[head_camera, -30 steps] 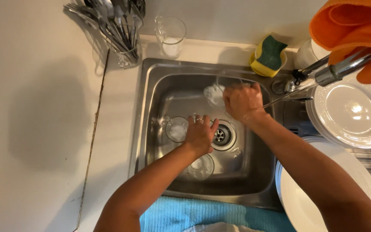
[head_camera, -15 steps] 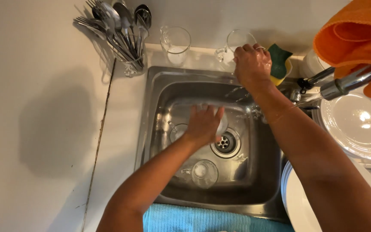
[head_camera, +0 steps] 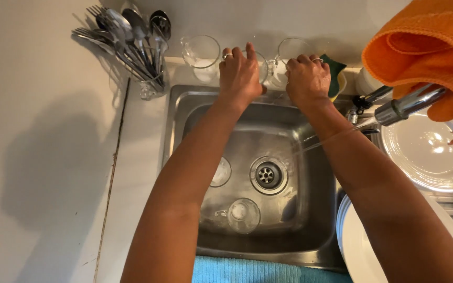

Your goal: The person washes glasses and plates in a kitchen sink using a yellow sponge and running water. They rinse each item and place them on the counter or drying rack. The person also scrubs the sink basin and the draining board.

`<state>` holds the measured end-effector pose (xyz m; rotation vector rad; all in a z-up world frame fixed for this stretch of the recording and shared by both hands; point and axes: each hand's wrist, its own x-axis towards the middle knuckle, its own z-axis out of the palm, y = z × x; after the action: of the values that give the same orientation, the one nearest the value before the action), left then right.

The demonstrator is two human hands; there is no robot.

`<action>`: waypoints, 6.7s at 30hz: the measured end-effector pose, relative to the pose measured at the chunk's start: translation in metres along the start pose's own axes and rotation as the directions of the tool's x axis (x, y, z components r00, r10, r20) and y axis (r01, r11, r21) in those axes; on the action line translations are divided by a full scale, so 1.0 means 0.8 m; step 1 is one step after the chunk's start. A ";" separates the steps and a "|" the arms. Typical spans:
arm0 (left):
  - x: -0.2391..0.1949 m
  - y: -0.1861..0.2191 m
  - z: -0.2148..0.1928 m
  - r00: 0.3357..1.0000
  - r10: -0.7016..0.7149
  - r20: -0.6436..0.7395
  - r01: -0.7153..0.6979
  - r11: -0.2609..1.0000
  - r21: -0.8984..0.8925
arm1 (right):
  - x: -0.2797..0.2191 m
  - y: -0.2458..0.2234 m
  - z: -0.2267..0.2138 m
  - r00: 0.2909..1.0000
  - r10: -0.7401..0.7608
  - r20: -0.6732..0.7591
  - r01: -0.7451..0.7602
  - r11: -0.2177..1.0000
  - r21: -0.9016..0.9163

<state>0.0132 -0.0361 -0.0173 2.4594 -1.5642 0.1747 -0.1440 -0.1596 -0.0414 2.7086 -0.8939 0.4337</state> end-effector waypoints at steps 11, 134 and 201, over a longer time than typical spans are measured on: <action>0.052 0.008 0.029 0.990 -0.114 0.083 0.116 0.993 -0.016 | 0.001 0.010 0.007 0.991 0.040 -0.124 -0.023 0.991 0.135; -0.313 -0.008 -0.199 0.954 -0.257 -0.154 0.105 0.768 -0.632 | -0.278 0.065 -0.290 0.914 -0.338 0.224 0.043 0.630 0.775; -0.347 0.100 -0.091 0.596 -0.164 0.786 0.757 0.442 -0.482 | -0.403 -0.002 -0.238 0.223 0.583 0.781 -0.938 -0.091 0.336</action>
<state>-0.1759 0.1929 0.0023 2.0831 -0.6151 -1.3412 -0.4283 0.0768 0.0187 2.3833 -3.3397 0.5760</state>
